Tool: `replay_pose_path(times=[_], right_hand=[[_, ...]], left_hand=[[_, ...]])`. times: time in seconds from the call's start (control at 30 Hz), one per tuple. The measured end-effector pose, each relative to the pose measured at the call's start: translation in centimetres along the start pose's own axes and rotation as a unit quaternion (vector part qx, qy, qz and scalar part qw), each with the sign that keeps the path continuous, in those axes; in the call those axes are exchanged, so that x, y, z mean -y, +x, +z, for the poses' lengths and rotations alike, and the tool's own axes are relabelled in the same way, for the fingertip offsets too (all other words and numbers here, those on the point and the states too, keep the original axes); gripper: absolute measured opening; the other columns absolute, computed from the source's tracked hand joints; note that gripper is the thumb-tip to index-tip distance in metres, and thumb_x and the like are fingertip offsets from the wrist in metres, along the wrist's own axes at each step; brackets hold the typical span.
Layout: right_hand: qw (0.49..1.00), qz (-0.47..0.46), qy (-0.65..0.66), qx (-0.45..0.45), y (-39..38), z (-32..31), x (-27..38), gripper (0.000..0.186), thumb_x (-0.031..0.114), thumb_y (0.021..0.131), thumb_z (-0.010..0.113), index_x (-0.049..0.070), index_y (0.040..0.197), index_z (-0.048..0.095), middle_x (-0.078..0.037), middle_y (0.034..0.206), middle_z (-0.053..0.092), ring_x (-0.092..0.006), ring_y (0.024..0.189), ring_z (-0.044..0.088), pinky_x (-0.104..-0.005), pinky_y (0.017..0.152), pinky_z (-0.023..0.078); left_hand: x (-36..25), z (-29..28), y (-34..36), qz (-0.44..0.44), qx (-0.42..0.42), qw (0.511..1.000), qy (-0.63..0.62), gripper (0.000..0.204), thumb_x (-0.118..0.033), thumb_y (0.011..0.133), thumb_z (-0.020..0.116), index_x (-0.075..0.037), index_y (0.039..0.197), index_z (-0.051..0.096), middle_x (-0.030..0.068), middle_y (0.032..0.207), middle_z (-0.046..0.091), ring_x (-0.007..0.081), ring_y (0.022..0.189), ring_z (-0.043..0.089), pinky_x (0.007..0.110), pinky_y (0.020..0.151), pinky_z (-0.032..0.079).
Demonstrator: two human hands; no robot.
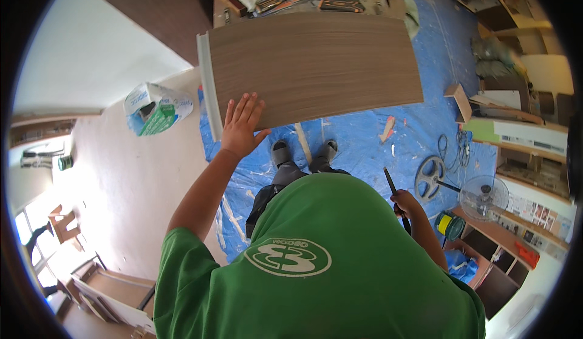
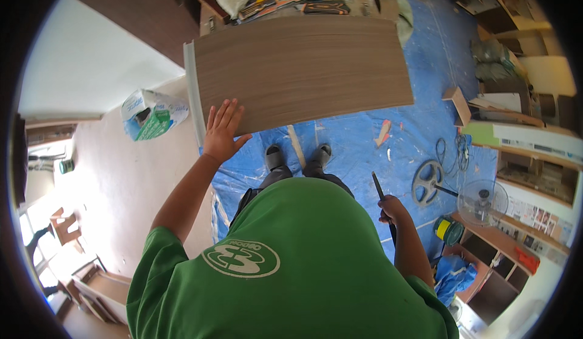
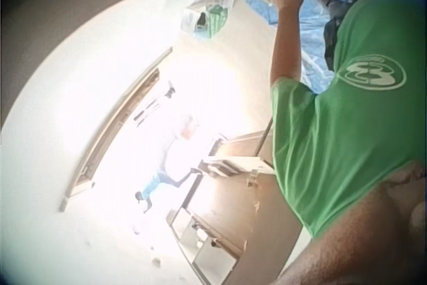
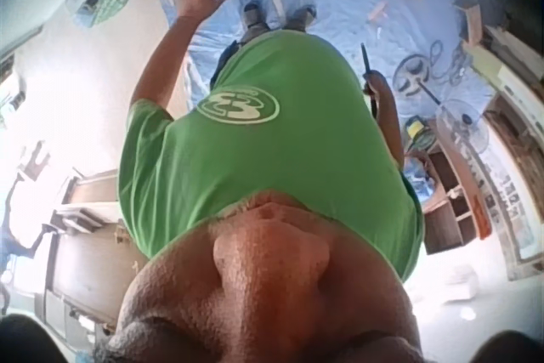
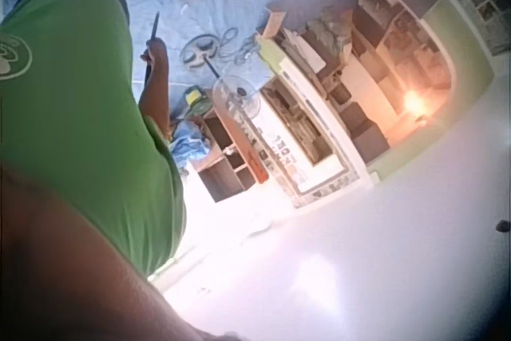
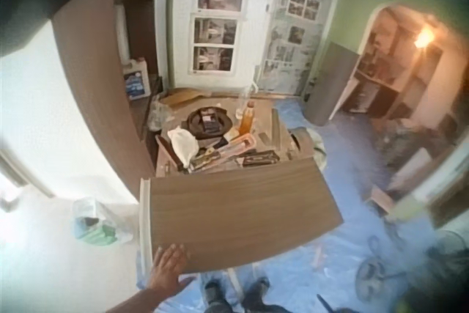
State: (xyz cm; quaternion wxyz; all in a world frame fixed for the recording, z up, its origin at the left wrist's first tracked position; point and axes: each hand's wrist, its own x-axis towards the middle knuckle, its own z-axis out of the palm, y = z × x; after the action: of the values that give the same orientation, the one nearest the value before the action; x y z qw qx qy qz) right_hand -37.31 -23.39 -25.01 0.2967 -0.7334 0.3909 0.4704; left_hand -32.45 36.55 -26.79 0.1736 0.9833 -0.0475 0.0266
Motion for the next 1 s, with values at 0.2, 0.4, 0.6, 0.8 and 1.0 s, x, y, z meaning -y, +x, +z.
replay_pose_path(times=[0.2, 0.4, 0.6, 0.8, 1.0], right_hand=[[0.998, 0.008, 0.052, -0.029, -1.7, 1.1, -1.2, 0.012, 0.014, 0.096, 0.061, 0.007, 0.105, 0.057, -0.007, 0.064, 0.052, -0.0207, 0.047, 0.055, -0.0412, 0.048, 0.058], [0.992, 0.041, 0.113, -0.032, -1.0, 2.8, -6.8, 0.016, 0.014, 0.095, 0.064, 0.008, 0.107, 0.057, -0.009, 0.065, 0.053, -0.0222, 0.049, 0.057, -0.0437, 0.05, 0.06], [0.989, 0.084, 0.12, -0.024, -0.8, 4.5, -10.9, 0.014, 0.009, 0.093, 0.065, -0.004, 0.094, 0.058, -0.014, 0.068, 0.055, -0.0287, 0.052, 0.062, -0.0486, 0.053, 0.064], [0.995, 0.047, 0.088, -0.032, -1.6, 4.4, -11.1, 0.019, 0.009, 0.094, 0.061, -0.009, 0.087, 0.059, -0.018, 0.067, 0.059, -0.0317, 0.052, 0.065, -0.046, 0.047, 0.059], [0.957, -0.007, 0.222, -0.186, 5.0, 1.5, -11.6, 0.008, 0.001, 0.091, 0.052, -0.002, 0.095, 0.058, -0.014, 0.063, 0.056, -0.0269, 0.045, 0.06, -0.0397, 0.039, 0.049]], left_hand=[[-1.5, 1.0, 6.0, 0.091, 0.077, 0.993, 0.007, 0.091, -0.058, 0.08, 0.075, -0.014, 0.154, 0.044, 0.0083, 0.166, 0.032, 0.0236, 0.155, 0.023, 0.05, 0.13, 0.01], [-5.2, 3.9, 9.9, 0.168, 0.139, 0.976, 0.017, 0.084, -0.059, 0.087, 0.065, -0.015, 0.155, 0.042, 0.0066, 0.166, 0.03, 0.0209, 0.156, 0.021, 0.048, 0.13, 0.007], [-10.3, 7.7, 13.7, 0.207, 0.084, 0.975, -0.005, 0.081, -0.058, 0.088, 0.066, -0.013, 0.153, 0.046, 0.0086, 0.164, 0.034, 0.0247, 0.155, 0.024, 0.051, 0.129, 0.009], [-16.7, 7.2, 17.6, 0.11, 0.088, 0.989, -0.041, 0.066, -0.051, 0.097, 0.058, -0.013, 0.151, 0.049, 0.0109, 0.163, 0.037, 0.0254, 0.154, 0.027, 0.052, 0.127, 0.014], [-13.0, 7.7, 22.6, 0.022, -0.037, 0.997, -0.06, 0.075, -0.034, 0.095, 0.063, -0.012, 0.16, 0.031, 0.0148, 0.169, 0.02, 0.033, 0.15, 0.032, 0.053, 0.126, 0.017]])
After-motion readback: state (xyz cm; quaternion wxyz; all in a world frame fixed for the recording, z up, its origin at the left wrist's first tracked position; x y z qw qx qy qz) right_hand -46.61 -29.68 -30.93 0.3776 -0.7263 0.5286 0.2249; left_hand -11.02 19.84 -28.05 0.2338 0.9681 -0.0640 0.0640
